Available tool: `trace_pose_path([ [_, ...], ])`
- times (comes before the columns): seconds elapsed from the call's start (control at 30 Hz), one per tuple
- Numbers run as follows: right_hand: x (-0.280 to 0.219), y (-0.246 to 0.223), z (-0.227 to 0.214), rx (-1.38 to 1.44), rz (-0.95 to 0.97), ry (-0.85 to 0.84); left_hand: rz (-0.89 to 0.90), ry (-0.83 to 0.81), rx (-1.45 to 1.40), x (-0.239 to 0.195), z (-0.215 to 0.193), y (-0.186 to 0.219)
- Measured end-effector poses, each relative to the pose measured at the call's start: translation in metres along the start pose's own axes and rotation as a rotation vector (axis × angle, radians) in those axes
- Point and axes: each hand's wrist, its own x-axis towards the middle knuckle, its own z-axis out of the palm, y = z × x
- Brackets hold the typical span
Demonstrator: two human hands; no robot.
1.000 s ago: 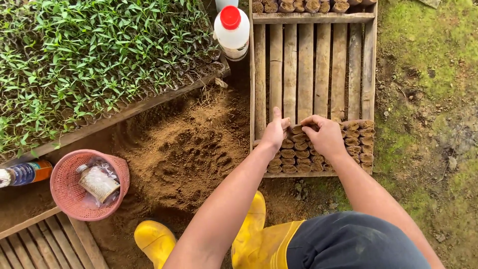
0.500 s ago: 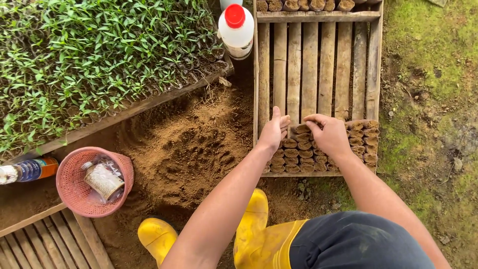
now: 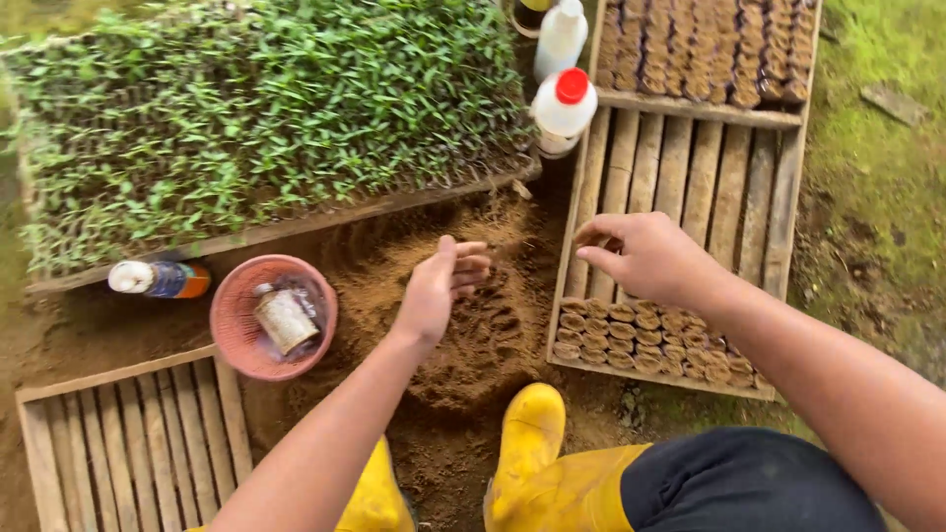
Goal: Preparing soil plugs by packing fibrous soil medium into small cylindrical containers for seedlings.
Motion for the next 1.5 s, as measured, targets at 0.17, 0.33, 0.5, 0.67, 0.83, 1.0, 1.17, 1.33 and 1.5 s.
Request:
trace_pose_path([
  [0.17,0.013,-0.076,0.034,-0.030,-0.139,-0.060,0.063,0.133,0.007,-0.038,-0.059,0.001],
  [0.33,0.028,-0.125,0.098,0.007,-0.169,-0.099,0.094,0.262,0.138,-0.045,-0.111,-0.007],
  [0.5,0.021,-0.153,0.162,0.186,-0.064,-0.158,0.197,0.406,0.862,-0.018,-0.192,-0.050],
  [0.67,0.036,-0.136,0.225,0.351,0.066,-0.151,0.059,0.556,1.064,-0.003,-0.250,-0.097],
  [0.83,0.042,-0.134,0.257,0.397,0.150,-0.125,0.074,0.561,1.298,-0.008,-0.247,-0.099],
  [1.0,0.054,-0.117,0.280,0.268,0.145,-0.153,0.096,0.654,1.415,0.013,-0.249,-0.127],
  [1.17,0.043,-0.117,0.272,0.256,0.174,-0.148,0.224,0.727,1.365,0.012,-0.246,-0.128],
  [1.33,0.034,-0.119,0.264,0.244,0.172,-0.129,0.291,0.724,1.256,0.006,-0.256,-0.133],
  [1.5,0.029,-0.123,0.251,0.214,0.134,-0.106,0.351,0.828,1.007,-0.001,-0.251,-0.127],
])
